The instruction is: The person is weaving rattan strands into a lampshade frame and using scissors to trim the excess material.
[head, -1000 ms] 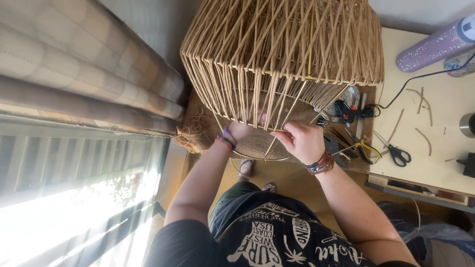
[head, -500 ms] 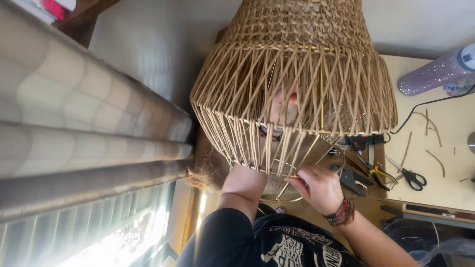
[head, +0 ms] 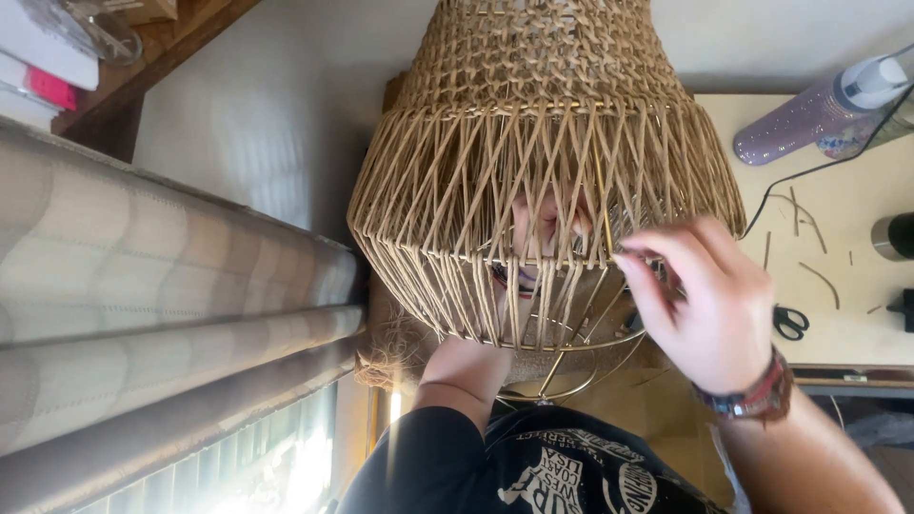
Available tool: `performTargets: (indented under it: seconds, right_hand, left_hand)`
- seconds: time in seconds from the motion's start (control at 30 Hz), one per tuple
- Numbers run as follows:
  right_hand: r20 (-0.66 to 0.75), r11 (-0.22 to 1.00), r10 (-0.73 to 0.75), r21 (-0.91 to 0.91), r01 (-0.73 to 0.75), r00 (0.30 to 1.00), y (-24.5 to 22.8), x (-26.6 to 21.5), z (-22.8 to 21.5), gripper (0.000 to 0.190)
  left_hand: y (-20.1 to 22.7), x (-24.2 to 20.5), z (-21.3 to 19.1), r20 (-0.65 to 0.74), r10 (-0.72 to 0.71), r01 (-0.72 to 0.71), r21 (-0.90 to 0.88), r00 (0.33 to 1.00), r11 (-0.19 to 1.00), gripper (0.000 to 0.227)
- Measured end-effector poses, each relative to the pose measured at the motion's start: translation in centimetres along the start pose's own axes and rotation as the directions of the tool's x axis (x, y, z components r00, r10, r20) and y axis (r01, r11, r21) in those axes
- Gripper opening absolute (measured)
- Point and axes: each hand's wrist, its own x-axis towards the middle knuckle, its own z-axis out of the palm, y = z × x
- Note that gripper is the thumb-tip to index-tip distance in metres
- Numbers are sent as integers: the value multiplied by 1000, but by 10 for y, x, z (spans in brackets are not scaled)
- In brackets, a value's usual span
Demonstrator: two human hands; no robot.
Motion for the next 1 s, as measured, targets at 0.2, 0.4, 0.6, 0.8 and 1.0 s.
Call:
performTargets:
  seconds: [0.2,0.4,0.6,0.8,1.0]
  right_hand:
    - [156,978,51,-207,-18,986,-3,24,15,20]
    - [28,970,109,214,-113,994,5,20,36,12]
    - [-145,828,176,556,-67,974,17,9,53,5]
    - [-26,687,172,720,-101,985,16,16,54,2]
    - [-63,550,59,835,21,996,4,1,40,9]
  left_hand:
    - [16,-16,8,25,92,-95,165,995,982,46]
    - [43,-40,16,45,194,-198,337,980,921,63]
    - [80,-125,7,140,11,-117,775,990,621,40]
    - [212,-117,53,49,-383,186,813,922,551,34]
    - [156,-53,39,160,-371,403,-282,915,871,86]
